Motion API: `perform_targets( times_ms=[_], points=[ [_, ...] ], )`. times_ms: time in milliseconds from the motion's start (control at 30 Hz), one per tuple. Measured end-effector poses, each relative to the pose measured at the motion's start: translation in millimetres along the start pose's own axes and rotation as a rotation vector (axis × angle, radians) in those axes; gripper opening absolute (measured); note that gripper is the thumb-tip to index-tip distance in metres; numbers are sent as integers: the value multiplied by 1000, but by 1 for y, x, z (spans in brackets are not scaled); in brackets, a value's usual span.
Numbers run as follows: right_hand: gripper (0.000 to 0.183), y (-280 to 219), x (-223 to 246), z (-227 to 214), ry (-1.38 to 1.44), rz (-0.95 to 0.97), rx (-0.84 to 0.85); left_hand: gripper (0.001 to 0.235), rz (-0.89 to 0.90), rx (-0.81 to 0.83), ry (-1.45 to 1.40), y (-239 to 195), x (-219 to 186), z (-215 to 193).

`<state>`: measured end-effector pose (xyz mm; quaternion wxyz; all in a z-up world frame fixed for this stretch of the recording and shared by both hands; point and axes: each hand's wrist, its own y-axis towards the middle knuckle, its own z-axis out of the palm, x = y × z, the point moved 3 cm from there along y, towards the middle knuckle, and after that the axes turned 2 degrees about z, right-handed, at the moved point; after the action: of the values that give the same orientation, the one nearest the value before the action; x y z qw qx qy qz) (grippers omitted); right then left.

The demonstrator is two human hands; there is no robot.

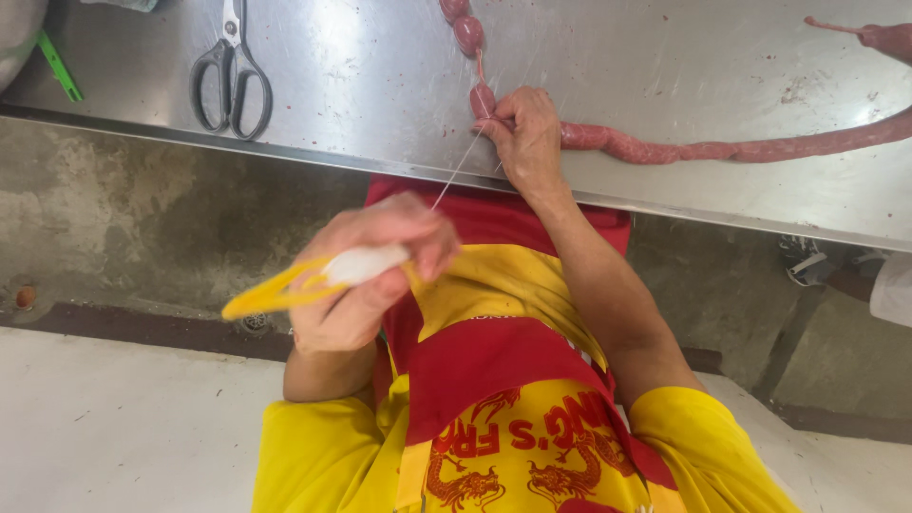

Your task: The person ties a long casing filled with meat into individual sausage links by hand using a piece of string and then cuts the string with scissors.

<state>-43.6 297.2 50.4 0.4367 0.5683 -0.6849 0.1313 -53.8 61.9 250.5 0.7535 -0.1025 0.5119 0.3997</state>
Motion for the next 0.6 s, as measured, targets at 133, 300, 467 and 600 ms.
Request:
perform_targets(
  times_ms=[133,300,467,600],
  points=[
    [35,3,12,-1,-15,-45,-16,39,105,-91,-99,-48,39,-14],
    [31,5,20,-5,-75,-65,-20,45,56,12,-128,-56,62,15],
    [20,17,32,-13,-72,-173,39,46,167,-91,21,-2,-15,21],
    [18,21,40,-9,-231,-202,-6,28,618,-82,-185,6,-62,-3]
  ],
)
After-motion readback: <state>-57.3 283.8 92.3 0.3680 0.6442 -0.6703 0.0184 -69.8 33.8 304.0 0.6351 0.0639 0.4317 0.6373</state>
